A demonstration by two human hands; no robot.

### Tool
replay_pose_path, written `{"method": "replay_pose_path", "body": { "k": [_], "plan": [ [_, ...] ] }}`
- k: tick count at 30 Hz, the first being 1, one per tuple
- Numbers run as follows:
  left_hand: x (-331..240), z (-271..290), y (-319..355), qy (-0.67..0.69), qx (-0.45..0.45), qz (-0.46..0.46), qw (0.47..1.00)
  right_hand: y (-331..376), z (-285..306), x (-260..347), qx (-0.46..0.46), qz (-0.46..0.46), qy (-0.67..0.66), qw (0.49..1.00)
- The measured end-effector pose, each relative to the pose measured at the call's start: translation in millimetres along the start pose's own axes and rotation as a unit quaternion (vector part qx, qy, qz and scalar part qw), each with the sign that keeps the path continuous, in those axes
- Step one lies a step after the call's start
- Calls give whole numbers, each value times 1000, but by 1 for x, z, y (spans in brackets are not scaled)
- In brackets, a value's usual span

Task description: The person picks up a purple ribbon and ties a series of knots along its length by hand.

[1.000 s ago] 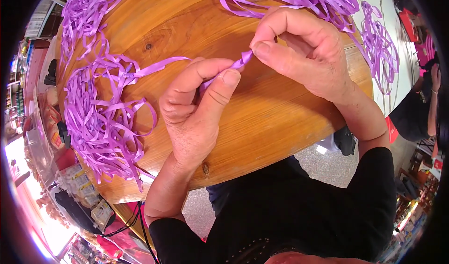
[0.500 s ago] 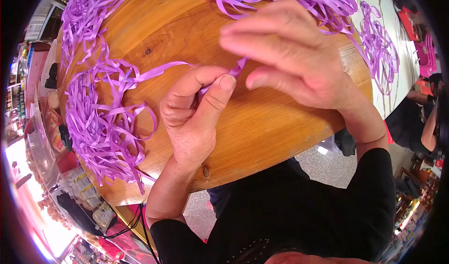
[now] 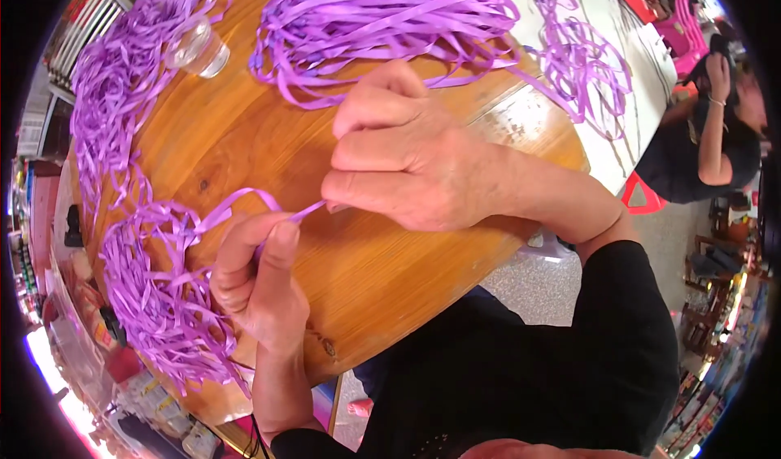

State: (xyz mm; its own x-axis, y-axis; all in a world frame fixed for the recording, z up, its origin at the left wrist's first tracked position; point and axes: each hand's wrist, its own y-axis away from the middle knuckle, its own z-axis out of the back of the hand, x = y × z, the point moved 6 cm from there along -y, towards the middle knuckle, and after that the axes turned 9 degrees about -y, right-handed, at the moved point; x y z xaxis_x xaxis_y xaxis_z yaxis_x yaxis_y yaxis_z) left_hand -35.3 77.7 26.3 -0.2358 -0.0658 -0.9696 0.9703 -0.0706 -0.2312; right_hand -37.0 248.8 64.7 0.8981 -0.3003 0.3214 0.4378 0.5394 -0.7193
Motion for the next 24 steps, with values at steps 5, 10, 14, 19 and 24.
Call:
{"method": "replay_pose_path", "body": {
  "k": [5, 10, 14, 19, 24],
  "plan": [
    [11, 3, -3, 52, 26, 57, 997, 1, 1, -9, -19, -28, -21, 999],
    [2, -3, -1, 89, -6, 33, 995, 1, -13, -24, -12, -104, -187, 977],
    [-4, -3, 0, 148, -25, 8, 989, 5, -19, -30, 37, -236, -279, 930],
    [-20, -10, 3, 201, 21, 5, 979, 2, -31, -21, 68, -227, -300, 924],
    [-53, -19, 12, 285, 46, 10, 957, -9, -52, 11, 70, -183, -416, 888]
  ]
}}
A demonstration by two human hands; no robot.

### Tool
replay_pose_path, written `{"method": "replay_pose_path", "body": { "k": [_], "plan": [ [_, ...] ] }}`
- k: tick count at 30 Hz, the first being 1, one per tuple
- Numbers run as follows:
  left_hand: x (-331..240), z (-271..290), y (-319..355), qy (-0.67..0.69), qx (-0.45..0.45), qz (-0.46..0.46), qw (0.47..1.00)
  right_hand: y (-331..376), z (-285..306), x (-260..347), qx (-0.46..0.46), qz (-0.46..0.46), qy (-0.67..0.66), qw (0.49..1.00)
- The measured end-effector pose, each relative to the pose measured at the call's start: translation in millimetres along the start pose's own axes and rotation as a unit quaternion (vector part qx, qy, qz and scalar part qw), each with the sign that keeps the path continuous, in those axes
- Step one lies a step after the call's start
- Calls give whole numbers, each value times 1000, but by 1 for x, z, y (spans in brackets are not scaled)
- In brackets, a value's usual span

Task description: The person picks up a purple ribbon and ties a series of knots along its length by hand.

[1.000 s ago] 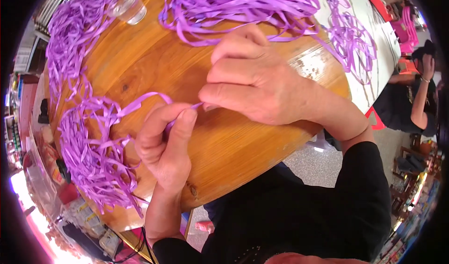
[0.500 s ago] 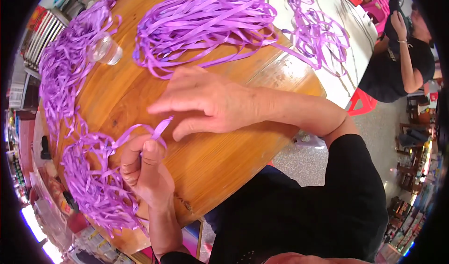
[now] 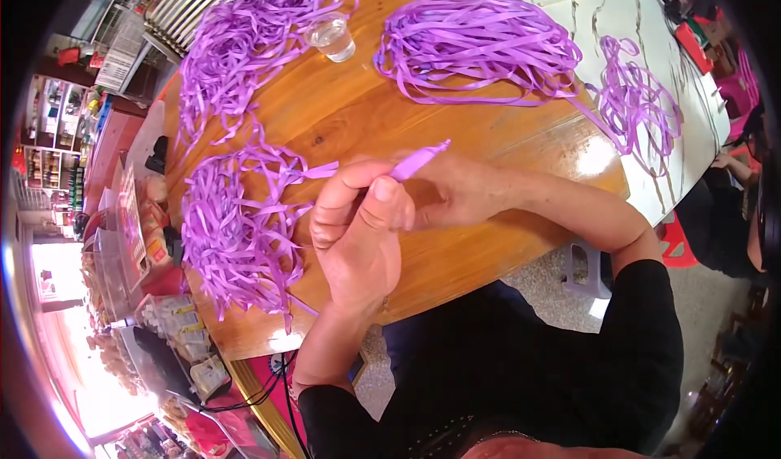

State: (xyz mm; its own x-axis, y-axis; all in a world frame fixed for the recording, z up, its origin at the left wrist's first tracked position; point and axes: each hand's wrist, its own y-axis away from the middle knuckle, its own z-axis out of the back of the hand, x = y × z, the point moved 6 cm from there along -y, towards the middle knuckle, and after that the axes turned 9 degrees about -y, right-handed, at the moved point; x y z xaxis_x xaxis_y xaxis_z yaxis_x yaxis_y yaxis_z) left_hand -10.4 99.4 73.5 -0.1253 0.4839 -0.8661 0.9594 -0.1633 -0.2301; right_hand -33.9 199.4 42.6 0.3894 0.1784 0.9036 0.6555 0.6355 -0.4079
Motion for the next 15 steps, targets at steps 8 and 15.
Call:
{"method": "replay_pose_path", "body": {
  "k": [8, 15],
  "plan": [
    [-23, -22, 10, 12, 24, -27, 999, 6, -12, 21, 25, -35, -101, 994],
    [-45, -15, 16, 19, 17, -44, 999, 42, 56, 63, -81, 26, 189, 978]
  ]
}}
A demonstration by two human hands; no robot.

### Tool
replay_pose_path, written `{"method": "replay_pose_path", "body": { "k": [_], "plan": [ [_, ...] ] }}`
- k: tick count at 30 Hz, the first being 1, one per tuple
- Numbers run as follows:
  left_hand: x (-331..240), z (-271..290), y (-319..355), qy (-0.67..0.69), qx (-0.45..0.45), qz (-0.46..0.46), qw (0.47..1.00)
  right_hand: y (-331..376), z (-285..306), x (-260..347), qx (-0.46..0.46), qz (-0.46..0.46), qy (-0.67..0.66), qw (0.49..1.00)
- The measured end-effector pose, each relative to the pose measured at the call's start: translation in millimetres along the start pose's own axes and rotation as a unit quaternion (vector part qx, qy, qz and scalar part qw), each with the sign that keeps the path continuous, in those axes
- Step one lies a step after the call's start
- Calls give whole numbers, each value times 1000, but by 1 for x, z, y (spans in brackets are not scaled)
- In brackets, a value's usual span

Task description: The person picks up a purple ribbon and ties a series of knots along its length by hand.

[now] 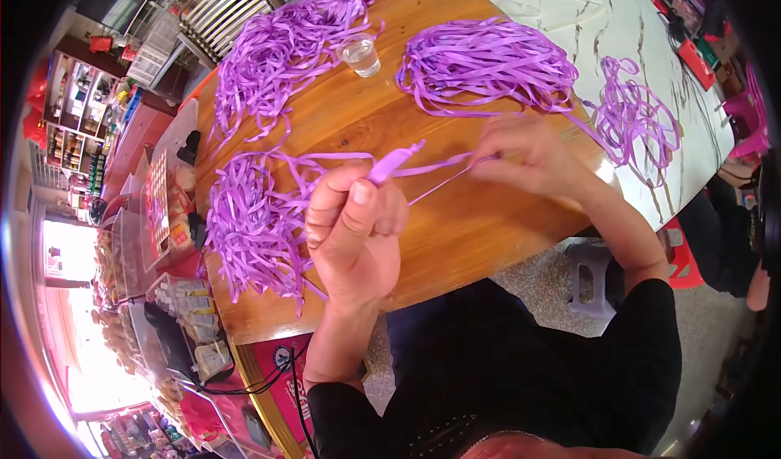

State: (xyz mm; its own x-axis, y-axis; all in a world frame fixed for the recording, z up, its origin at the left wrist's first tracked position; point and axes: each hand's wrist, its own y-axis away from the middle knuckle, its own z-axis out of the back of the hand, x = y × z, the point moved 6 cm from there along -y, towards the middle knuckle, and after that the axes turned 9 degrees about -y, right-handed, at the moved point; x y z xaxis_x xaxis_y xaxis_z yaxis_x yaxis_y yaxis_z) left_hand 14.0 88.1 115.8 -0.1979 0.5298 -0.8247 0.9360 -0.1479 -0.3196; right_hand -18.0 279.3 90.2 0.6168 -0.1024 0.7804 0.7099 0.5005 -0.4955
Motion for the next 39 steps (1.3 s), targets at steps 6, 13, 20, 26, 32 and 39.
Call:
{"method": "replay_pose_path", "body": {
  "k": [6, 13, 20, 26, 32, 39],
  "plan": [
    [-15, 15, 1, -33, -18, -34, 999, 44, 78, -6, -103, -112, -44, 987],
    [-19, 45, 6, -71, -106, -7, 992, 72, 98, -9, -133, -146, -59, 978],
    [-71, 132, 7, -735, -294, -206, 576, 59, 65, -38, -161, -220, -92, 958],
    [11, 51, -8, -527, -117, -151, 828, 10, -13, -15, -45, 51, 42, 997],
    [87, 1, -4, -53, -11, 206, 977, -4, -7, 16, -54, 121, 196, 972],
    [32, 62, -10, -440, -42, 44, 896, 14, 23, 3, -94, 115, 71, 986]
  ]
}}
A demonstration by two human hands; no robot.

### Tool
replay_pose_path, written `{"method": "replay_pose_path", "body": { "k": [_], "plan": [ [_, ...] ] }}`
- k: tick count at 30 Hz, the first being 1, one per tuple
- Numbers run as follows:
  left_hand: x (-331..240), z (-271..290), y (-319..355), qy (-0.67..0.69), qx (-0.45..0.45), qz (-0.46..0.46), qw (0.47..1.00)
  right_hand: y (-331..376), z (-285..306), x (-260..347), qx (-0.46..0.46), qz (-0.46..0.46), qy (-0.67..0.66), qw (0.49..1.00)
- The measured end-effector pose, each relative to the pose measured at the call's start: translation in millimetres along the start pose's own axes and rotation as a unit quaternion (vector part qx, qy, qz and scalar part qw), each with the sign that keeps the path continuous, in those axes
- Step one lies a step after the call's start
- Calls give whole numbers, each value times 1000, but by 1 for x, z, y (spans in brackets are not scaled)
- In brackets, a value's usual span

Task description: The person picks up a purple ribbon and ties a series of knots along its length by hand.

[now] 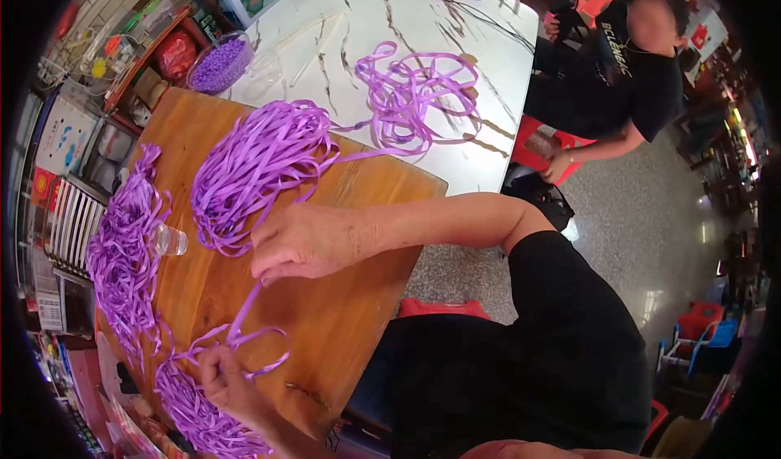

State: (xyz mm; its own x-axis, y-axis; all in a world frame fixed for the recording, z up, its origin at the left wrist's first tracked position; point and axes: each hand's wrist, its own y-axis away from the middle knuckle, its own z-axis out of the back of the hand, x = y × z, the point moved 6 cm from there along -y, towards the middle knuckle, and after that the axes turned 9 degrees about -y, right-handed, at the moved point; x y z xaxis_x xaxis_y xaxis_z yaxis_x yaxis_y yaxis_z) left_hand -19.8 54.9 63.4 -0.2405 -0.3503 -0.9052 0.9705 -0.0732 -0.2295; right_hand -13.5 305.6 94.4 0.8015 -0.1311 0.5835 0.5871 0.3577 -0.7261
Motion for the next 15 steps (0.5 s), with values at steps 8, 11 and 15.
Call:
{"method": "replay_pose_path", "body": {
  "k": [8, 11, 15],
  "plan": [
    [-10, -11, 8, -206, -74, -119, 968, -6, -46, -4, 29, 34, 4, 999],
    [-25, -40, 3, -250, -67, -151, 954, -6, -41, 2, 35, 22, 104, 994],
    [4, -4, -7, 33, -108, 10, 994, -9, -20, -11, 14, -65, 138, 988]
  ]
}}
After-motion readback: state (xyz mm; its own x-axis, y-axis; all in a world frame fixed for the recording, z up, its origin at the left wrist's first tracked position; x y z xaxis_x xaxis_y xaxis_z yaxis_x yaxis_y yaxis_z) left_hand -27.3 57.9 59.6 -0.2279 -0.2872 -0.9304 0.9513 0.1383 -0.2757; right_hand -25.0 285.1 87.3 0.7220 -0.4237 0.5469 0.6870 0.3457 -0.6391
